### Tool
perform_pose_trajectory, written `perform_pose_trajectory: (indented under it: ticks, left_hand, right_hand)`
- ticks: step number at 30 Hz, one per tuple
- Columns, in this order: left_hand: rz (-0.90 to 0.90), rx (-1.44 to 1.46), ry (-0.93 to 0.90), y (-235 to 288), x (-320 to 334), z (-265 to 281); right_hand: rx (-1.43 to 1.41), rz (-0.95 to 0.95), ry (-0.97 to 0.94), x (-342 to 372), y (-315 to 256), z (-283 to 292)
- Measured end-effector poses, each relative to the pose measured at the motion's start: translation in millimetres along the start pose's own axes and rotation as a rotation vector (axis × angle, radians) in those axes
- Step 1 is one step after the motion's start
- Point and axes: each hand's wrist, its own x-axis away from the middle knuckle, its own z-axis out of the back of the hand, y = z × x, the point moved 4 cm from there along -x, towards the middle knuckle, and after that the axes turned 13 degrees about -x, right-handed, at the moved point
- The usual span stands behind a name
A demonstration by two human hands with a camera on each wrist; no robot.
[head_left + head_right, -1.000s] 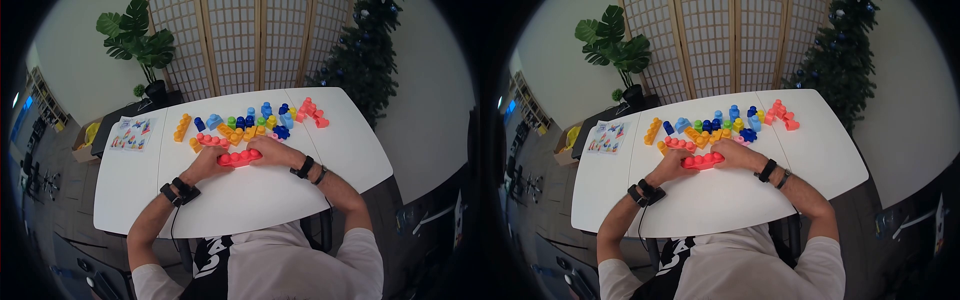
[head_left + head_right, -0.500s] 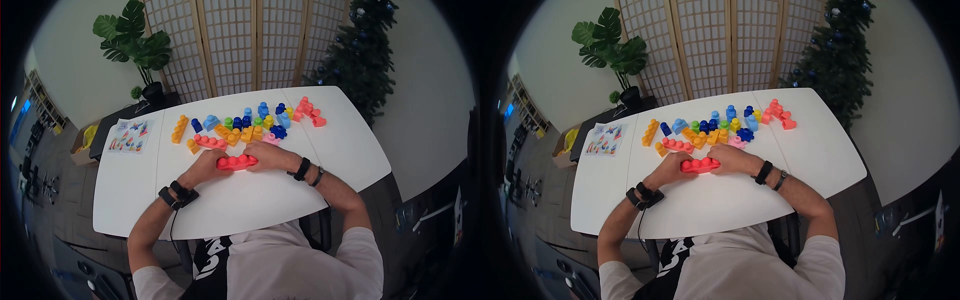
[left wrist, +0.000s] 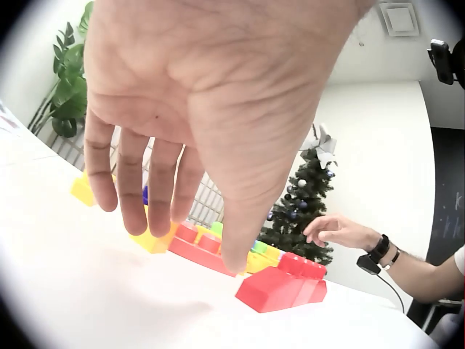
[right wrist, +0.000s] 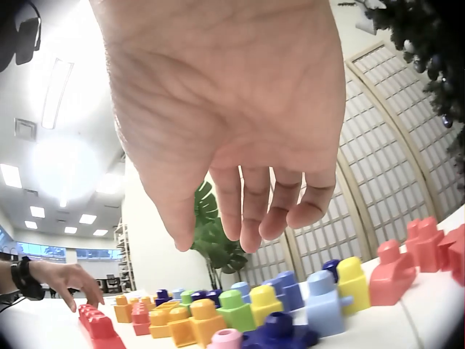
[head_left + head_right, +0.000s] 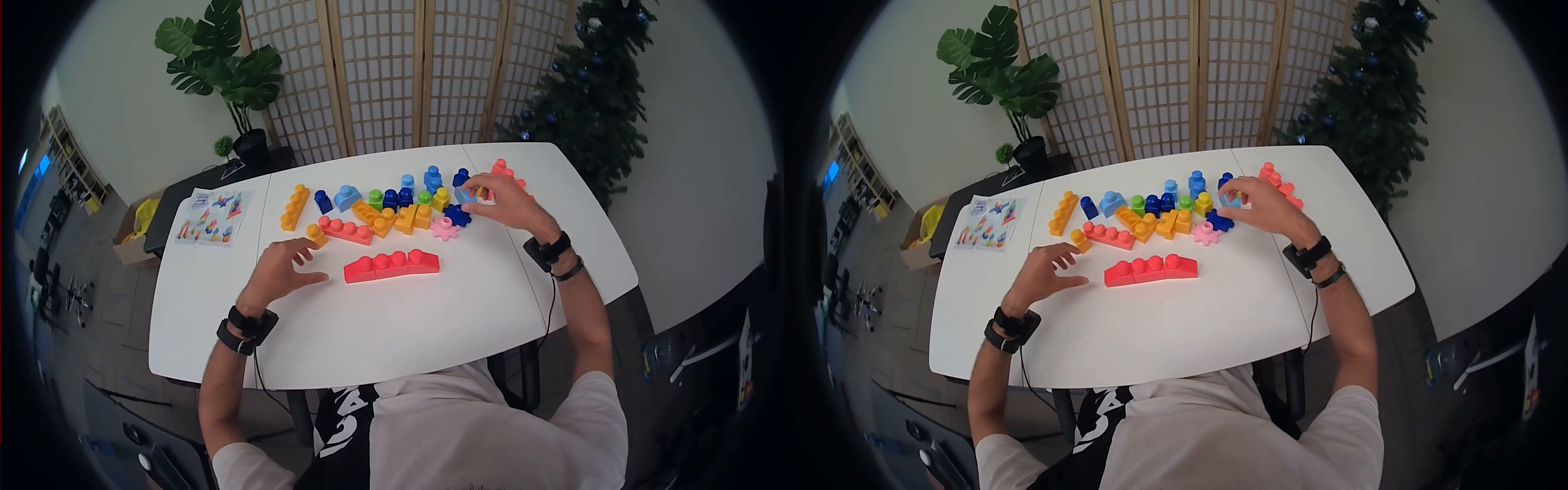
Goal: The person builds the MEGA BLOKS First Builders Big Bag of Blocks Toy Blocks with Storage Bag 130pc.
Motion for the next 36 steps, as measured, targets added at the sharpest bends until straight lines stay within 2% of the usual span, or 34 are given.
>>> perform_pose_trajectory:
  ticks: [3,5,7,9,11,13,15,16,18,19,22,24,27,29,31,33,35,36]
  left_hand:
    - [0.055,0.0,0.009,-30.8,-1.0,0.1]
    - [0.073,-0.01,0.059,-38.9,-7.9,2.9]
    - [-0.004,-0.054,0.303,-44.2,-20.5,10.6]
    - [0.053,-0.017,0.275,-31.2,-36.1,16.5]
    - [-0.144,0.05,0.33,-19.7,-53.5,9.9]
    - [-0.279,-0.032,0.307,-9.1,-68.8,-5.1]
    - [-0.298,-0.217,0.221,8.3,-77.0,-13.9]
    - [-0.299,-0.219,0.225,6.2,-81.6,-18.8]
    - [-0.221,-0.405,0.075,-0.8,-94.6,-35.2]
    - [-0.225,-0.407,0.076,-1.1,-95.8,-32.2]
    - [-0.257,-0.316,0.118,12.2,-88.9,1.4]
    - [-0.318,-0.102,0.145,42.4,-72.7,40.4]
    - [-0.395,0.065,0.213,63.3,-62.0,50.9]
    - [-0.386,0.154,0.216,75.9,-55.6,44.6]
    - [-0.381,0.244,0.22,84.9,-47.2,35.4]
    - [-0.348,0.375,0.159,86.9,-43.1,19.0]
    - [-0.315,0.393,0.138,80.8,-42.9,-0.3]
    - [-0.288,0.395,0.11,75.8,-43.7,-11.8]
  right_hand:
    - [0.036,-0.028,0.106,10.0,25.2,23.6]
    - [-0.018,-0.14,0.169,12.2,42.5,29.6]
    - [-0.035,-0.13,0.172,13.1,48.8,26.6]
    - [-0.052,-0.121,0.174,13.1,48.8,21.9]
    - [-0.068,-0.058,0.14,7.0,41.5,12.0]
    - [-0.052,-0.041,0.136,1.5,33.2,2.7]
    - [-0.072,-0.001,0.116,-4.6,26.1,-3.7]
    - [-0.074,0.004,0.108,-9.0,20.5,-1.4]
    - [-0.063,0.005,0.07,-9.4,9.0,-3.6]
    - [-0.053,0.001,0.03,-9.5,-5.4,-5.8]
    - [-0.059,0.01,0.022,-8.9,-32.2,-4.7]
    - [-0.085,0.047,0.0,-6.8,-50.1,-12.7]
    - [-0.117,0.126,-0.033,-10.5,-73.9,-33.5]
    - [-0.132,0.162,-0.036,-12.6,-84.3,-51.0]
    - [-0.091,0.381,0.025,-13.4,-92.0,-67.6]
    - [-0.11,0.373,0.01,-15.6,-91.8,-73.6]
    - [-0.186,0.172,-0.17,-17.7,-85.8,-81.0]
    - [-0.185,0.172,-0.17,-17.7,-82.5,-84.4]
